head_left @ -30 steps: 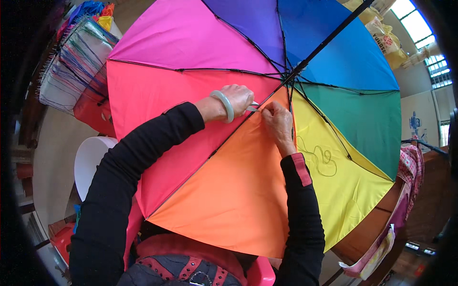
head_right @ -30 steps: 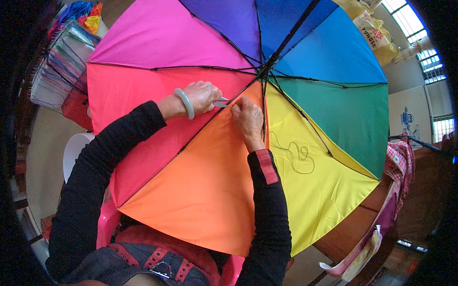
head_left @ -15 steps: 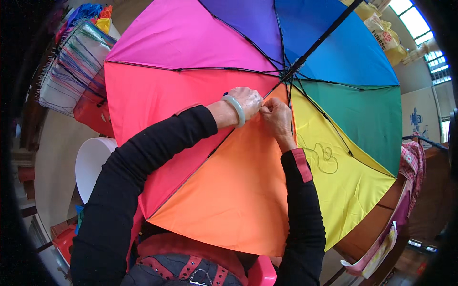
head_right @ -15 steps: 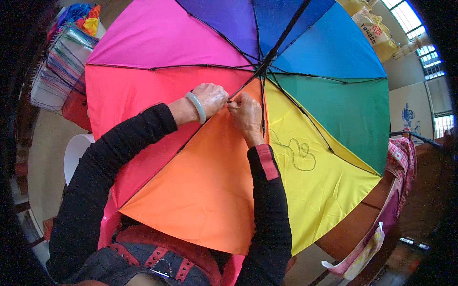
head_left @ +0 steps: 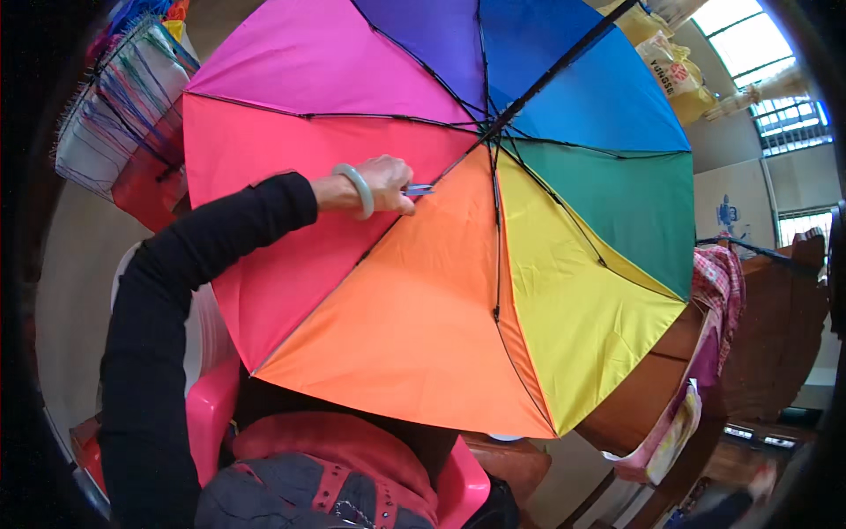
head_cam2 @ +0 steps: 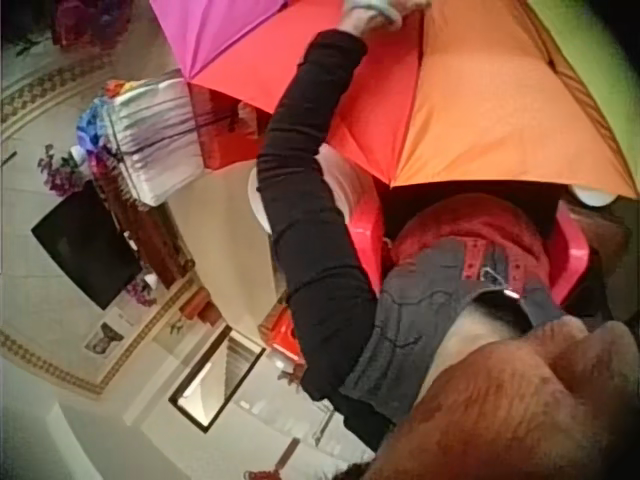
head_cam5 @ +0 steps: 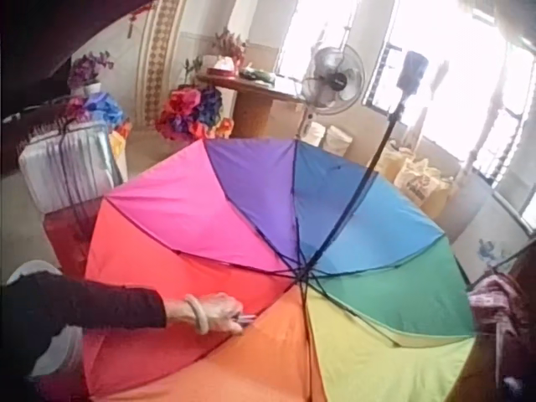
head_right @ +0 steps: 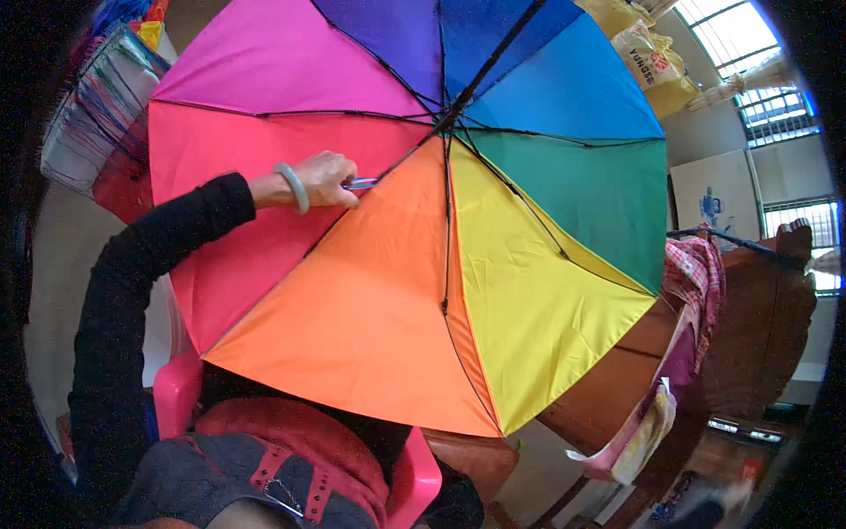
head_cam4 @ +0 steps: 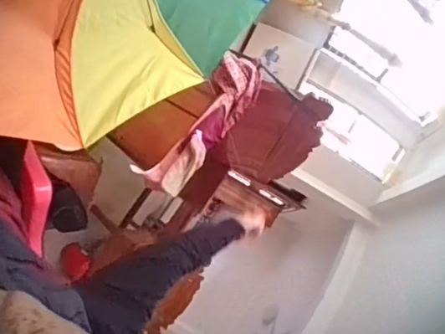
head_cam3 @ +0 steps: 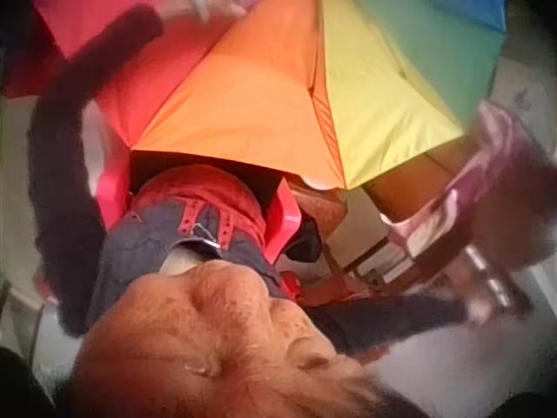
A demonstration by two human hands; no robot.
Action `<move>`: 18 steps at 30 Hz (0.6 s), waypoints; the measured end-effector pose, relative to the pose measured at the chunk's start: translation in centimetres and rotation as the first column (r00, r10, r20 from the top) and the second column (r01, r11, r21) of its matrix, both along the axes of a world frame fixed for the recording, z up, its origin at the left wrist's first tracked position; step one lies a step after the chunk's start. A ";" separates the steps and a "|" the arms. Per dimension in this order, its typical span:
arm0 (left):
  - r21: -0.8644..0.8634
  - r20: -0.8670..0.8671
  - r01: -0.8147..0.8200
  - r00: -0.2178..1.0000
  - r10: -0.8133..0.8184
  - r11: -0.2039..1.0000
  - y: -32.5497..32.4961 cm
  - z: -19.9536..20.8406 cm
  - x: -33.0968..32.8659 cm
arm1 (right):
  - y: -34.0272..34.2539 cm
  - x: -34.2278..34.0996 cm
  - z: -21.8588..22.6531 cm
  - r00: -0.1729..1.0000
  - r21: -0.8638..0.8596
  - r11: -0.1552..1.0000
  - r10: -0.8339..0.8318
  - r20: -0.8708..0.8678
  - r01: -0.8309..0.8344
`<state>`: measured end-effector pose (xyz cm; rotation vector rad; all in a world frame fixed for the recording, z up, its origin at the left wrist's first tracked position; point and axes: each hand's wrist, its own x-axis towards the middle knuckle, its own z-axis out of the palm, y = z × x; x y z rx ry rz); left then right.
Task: Repairing the canopy of a rainbow-colored umbrella by sewing it to the frame with a needle and thread.
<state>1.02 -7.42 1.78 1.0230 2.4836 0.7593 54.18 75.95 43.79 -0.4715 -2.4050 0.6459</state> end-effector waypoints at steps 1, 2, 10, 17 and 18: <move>-0.018 -0.007 -0.015 1.000 0.015 1.000 -0.8 0.8 0.7 | 1.1 0.9 -1.0 0.999 -0.030 0.999 -0.022 -0.028 0.021; -0.064 -0.006 -0.010 1.000 0.010 0.998 -1.4 1.6 1.2 | 1.5 2.2 -1.2 0.997 -0.048 0.998 -0.051 -0.055 0.048; -0.242 -0.034 -0.028 0.999 0.020 0.970 -0.3 1.9 3.2 | -10.8 19.0 -4.3 0.867 -0.184 0.898 -0.435 -0.242 0.400; -0.287 -0.467 -0.381 0.857 0.218 0.879 -5.2 1.8 1.2 | -32.5 -10.6 -18.2 0.933 0.034 0.935 -0.354 0.068 0.352; -0.180 -0.621 -0.405 0.754 0.216 0.896 -5.1 2.1 1.3 | -33.8 -13.5 -22.1 0.977 -0.443 0.888 -0.189 -0.102 0.126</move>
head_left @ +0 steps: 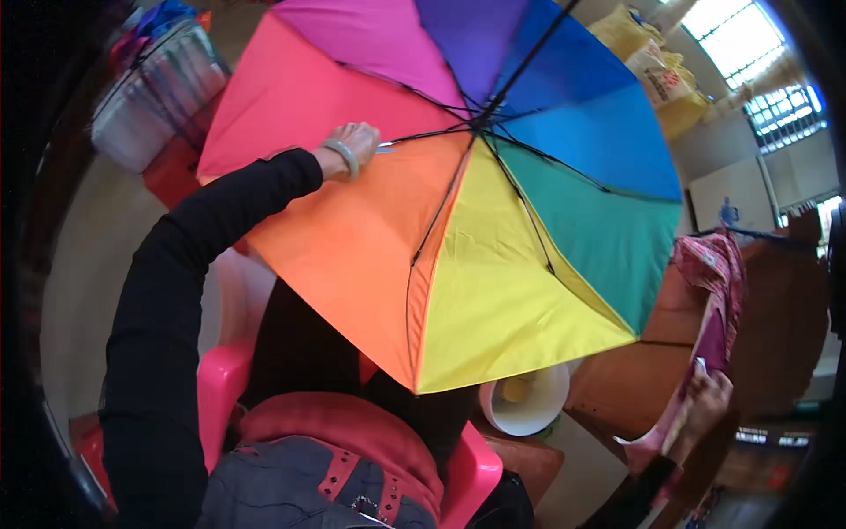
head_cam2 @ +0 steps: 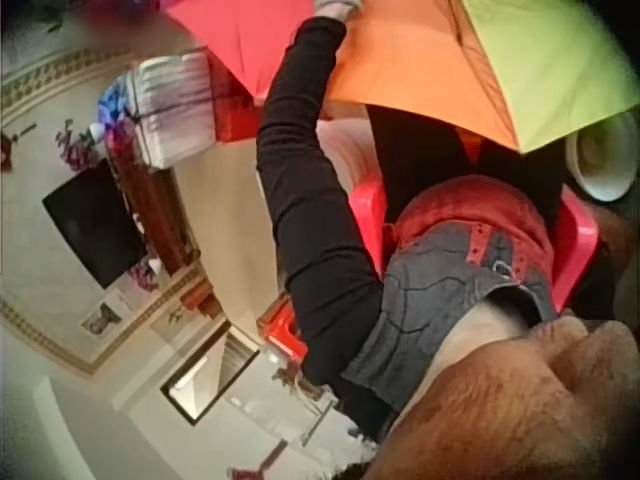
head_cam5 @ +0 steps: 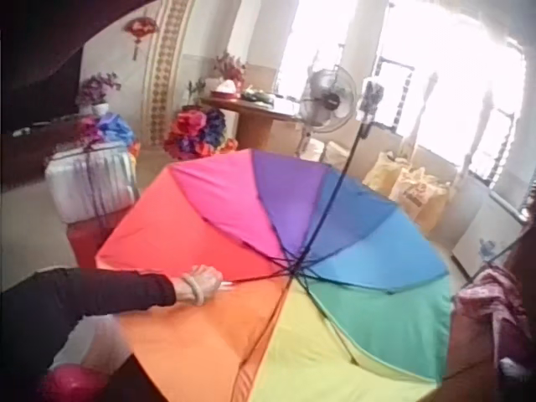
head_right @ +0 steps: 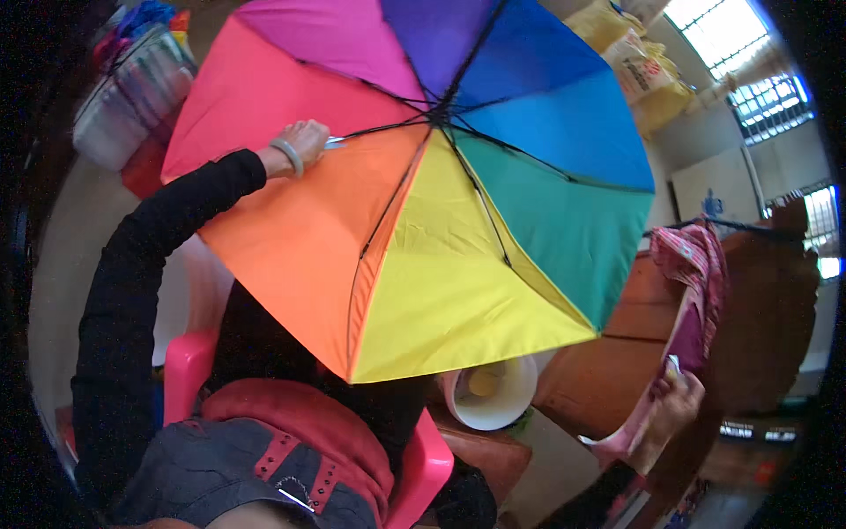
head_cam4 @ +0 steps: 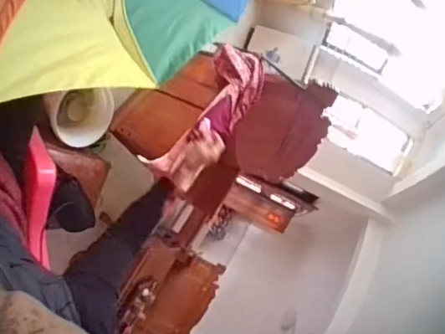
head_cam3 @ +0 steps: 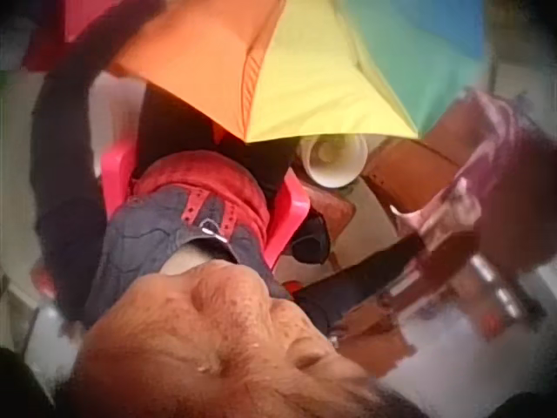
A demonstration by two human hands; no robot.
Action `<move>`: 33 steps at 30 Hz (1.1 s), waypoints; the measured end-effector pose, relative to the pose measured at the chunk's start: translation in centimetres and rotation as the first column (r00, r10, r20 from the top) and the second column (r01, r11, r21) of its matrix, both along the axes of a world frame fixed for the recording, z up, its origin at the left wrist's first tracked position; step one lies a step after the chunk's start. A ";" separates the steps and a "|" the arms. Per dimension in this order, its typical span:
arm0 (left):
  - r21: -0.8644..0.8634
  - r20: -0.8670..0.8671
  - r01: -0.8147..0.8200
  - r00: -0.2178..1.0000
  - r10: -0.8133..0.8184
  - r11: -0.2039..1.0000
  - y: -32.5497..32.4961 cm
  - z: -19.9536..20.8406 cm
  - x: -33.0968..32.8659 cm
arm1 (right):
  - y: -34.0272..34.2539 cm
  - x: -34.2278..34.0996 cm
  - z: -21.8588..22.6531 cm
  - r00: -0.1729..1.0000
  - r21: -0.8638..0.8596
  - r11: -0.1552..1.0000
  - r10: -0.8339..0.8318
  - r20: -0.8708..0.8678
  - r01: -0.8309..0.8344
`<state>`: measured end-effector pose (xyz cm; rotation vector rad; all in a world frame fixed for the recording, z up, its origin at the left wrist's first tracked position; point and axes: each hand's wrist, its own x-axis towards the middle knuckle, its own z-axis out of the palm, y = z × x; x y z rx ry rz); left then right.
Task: Repairing the canopy of a rainbow-colored umbrella by sewing it to the frame with a needle and thread.
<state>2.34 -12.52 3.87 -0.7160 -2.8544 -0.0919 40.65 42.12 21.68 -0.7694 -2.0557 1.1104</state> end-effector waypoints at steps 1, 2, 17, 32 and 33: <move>-0.017 0.001 -0.015 1.000 0.015 1.000 -0.1 0.2 0.4 | -1.7 -2.4 -2.5 0.996 -0.007 0.997 0.081 0.022 -0.081; 0.085 0.116 0.010 0.993 -0.020 0.996 -0.2 0.9 0.9 | -3.9 -4.6 -4.5 0.985 -0.020 0.986 0.164 0.044 -0.163; 0.163 0.607 -0.155 0.795 0.025 0.974 4.0 -0.5 10.9 | -18.9 -8.0 -9.9 0.895 -0.248 0.893 0.419 0.155 -0.375; 0.203 0.252 -0.048 0.968 -0.005 0.978 5.1 -3.2 12.3 | -19.2 -8.0 -10.9 0.905 -0.013 0.911 0.412 0.107 -0.413; 0.189 0.243 -0.046 0.970 -0.002 0.981 5.4 -3.2 12.4 | -19.4 -8.0 -10.7 0.906 -0.013 0.911 0.412 0.102 -0.413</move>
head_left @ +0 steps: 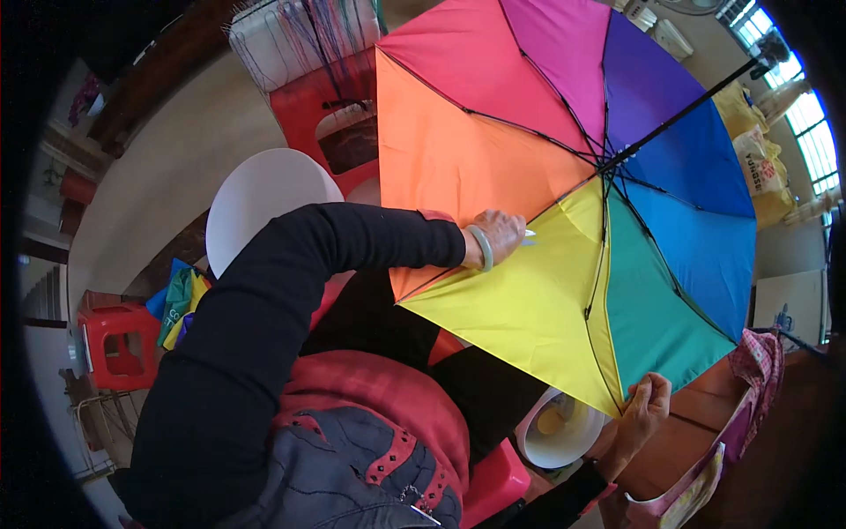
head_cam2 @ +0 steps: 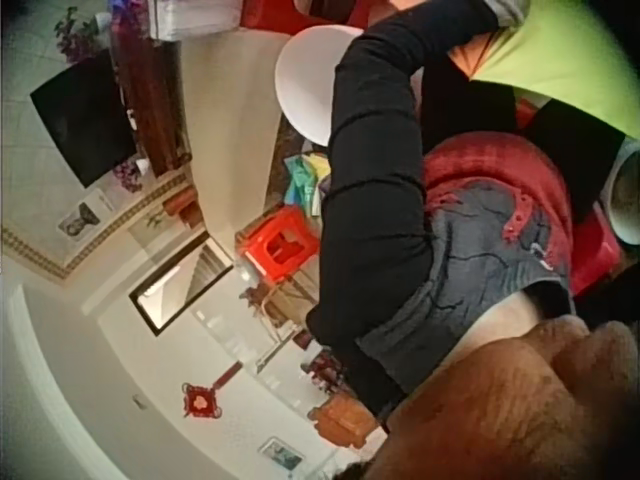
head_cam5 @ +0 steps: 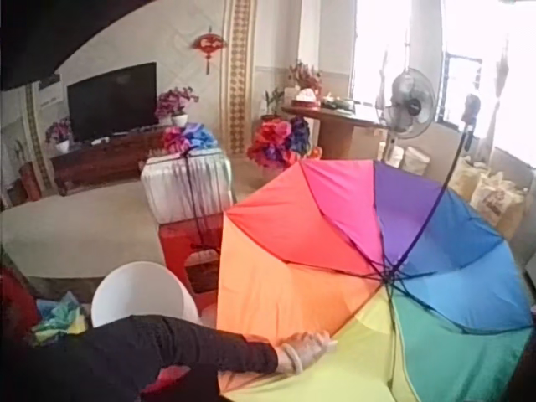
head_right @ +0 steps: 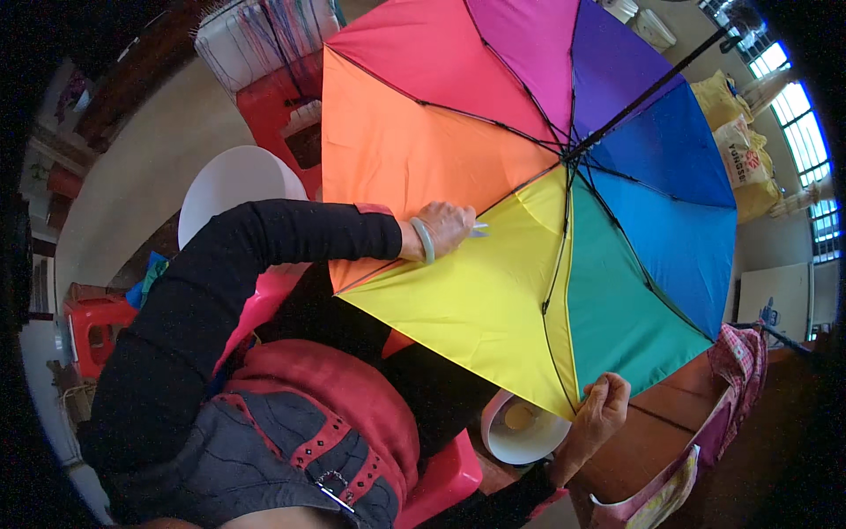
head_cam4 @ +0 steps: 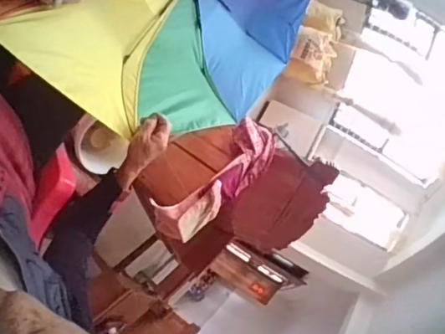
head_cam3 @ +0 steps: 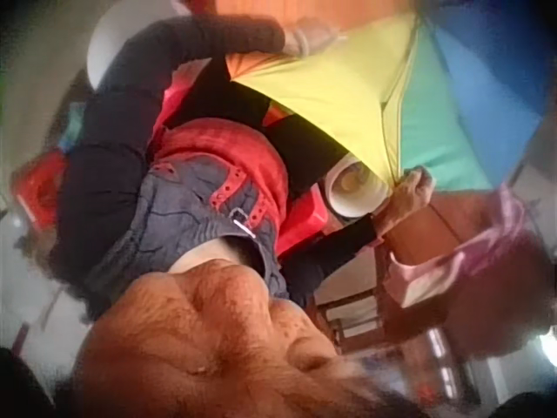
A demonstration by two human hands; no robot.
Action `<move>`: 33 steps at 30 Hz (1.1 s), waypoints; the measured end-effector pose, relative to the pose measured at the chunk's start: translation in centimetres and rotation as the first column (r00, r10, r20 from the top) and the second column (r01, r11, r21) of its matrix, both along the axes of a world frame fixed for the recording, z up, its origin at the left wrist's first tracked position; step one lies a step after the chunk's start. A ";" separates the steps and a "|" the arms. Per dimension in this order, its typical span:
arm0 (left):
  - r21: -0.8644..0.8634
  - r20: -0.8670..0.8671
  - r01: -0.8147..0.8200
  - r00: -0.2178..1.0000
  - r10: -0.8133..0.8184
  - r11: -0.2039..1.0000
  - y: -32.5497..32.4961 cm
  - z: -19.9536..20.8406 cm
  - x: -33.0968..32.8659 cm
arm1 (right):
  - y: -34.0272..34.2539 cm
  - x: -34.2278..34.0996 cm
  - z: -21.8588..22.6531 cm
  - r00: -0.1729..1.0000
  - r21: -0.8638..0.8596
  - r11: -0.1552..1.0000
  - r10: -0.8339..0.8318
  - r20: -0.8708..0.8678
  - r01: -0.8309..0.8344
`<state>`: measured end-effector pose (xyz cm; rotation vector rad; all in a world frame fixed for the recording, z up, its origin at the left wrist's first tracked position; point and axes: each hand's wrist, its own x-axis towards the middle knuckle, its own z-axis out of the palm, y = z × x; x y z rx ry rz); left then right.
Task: Repairing the canopy of a rainbow-colored umbrella by sewing it to the frame with a needle and thread.
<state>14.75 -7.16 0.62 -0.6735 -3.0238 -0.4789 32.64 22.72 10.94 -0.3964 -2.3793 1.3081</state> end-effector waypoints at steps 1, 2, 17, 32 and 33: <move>-0.014 -0.009 0.002 1.000 -0.002 1.000 0.2 0.0 0.0 | -0.2 0.0 0.2 1.000 0.024 1.000 -0.012 0.006 0.012; -0.026 -0.018 0.006 1.000 -0.007 1.000 0.5 0.1 -0.2 | -0.4 0.1 0.5 1.000 0.049 0.998 -0.027 0.011 0.026; 0.098 0.159 0.132 0.976 -0.147 0.986 0.4 2.8 -8.7 | 2.0 -1.1 8.4 0.979 0.368 0.915 -0.106 -0.175 0.165; 0.085 0.297 -0.079 0.953 0.051 0.993 5.7 0.1 -14.3 | -7.1 -25.0 -7.1 0.897 0.129 0.921 0.313 0.313 -0.367; 0.169 0.396 -0.094 0.918 0.019 0.981 5.6 0.5 -14.3 | -7.5 -25.7 -8.6 0.900 0.121 0.929 0.299 0.318 -0.351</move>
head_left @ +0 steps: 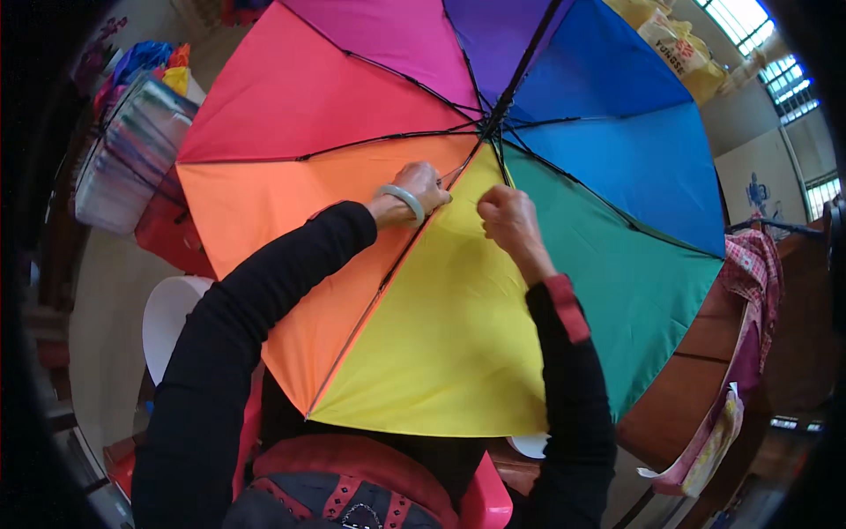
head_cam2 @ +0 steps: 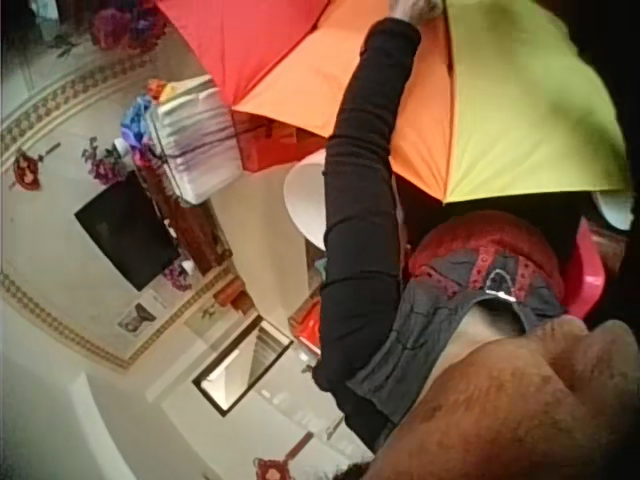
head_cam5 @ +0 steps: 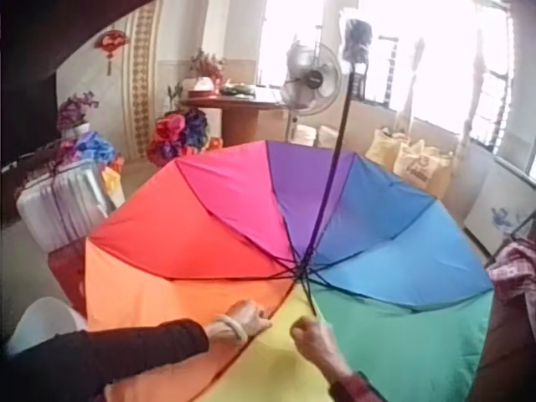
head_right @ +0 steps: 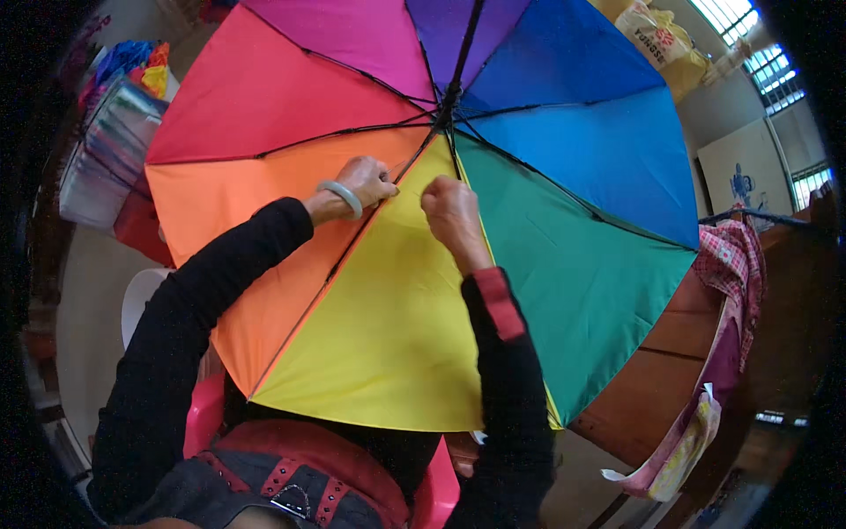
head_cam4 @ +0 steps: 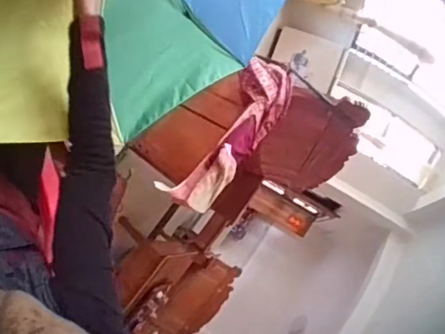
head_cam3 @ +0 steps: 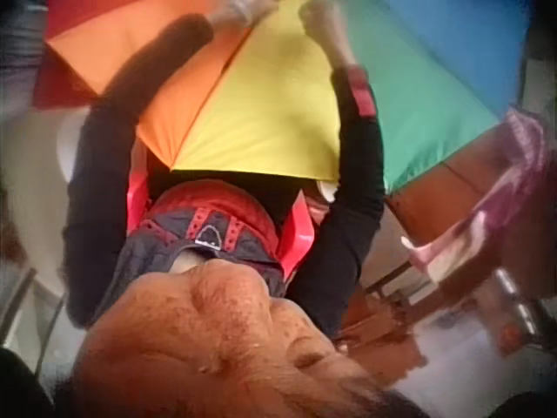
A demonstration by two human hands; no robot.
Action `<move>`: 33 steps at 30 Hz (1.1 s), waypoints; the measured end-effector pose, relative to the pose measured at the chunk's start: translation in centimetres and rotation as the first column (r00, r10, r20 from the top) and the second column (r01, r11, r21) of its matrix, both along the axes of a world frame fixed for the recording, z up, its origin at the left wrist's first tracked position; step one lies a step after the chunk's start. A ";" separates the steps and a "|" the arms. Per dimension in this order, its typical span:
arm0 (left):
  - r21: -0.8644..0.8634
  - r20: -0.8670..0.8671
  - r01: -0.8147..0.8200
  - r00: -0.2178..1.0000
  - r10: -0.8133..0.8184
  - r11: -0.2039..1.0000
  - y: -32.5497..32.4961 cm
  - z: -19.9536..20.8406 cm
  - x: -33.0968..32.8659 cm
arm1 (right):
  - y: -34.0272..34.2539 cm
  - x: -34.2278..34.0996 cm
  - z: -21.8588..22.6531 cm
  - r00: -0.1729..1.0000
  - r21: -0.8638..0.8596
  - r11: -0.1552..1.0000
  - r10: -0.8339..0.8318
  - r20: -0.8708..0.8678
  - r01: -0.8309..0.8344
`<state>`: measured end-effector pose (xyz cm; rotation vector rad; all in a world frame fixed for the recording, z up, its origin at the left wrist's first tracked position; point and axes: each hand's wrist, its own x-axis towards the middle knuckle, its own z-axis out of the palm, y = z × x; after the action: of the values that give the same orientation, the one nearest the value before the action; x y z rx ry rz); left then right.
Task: Repairing the canopy of a rainbow-colored umbrella by sewing it to the frame with a needle and thread.
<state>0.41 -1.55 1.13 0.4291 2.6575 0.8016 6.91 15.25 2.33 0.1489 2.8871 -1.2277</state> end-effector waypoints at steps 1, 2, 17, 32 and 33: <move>0.092 0.101 -0.006 0.995 -0.003 0.996 0.1 0.6 0.0 | -0.2 -0.6 -1.2 0.993 0.069 0.998 -0.005 -0.121 0.014; 0.179 0.203 -0.027 0.979 -0.010 0.984 -0.1 0.7 -0.1 | -0.6 -1.1 -2.0 0.971 0.135 0.990 0.002 -0.238 0.031; 0.246 -0.003 0.222 0.974 -0.228 0.944 -1.4 -1.5 -2.2 | -4.3 -1.6 -2.8 0.998 0.266 0.963 -0.049 -0.027 0.054; 0.045 -0.317 0.420 0.866 -0.386 0.907 -2.6 -1.3 -3.4 | -4.1 -1.5 -5.2 0.981 -0.030 0.997 -0.080 -0.179 0.076; 0.051 -0.276 0.374 0.897 -0.346 0.926 -3.1 -1.1 -3.6 | -4.6 -1.1 -4.8 0.975 -0.022 0.994 -0.106 -0.194 0.103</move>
<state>-3.22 -4.64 0.06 1.0903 2.6492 0.8100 5.85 10.60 -2.46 0.1935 3.0731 -1.3481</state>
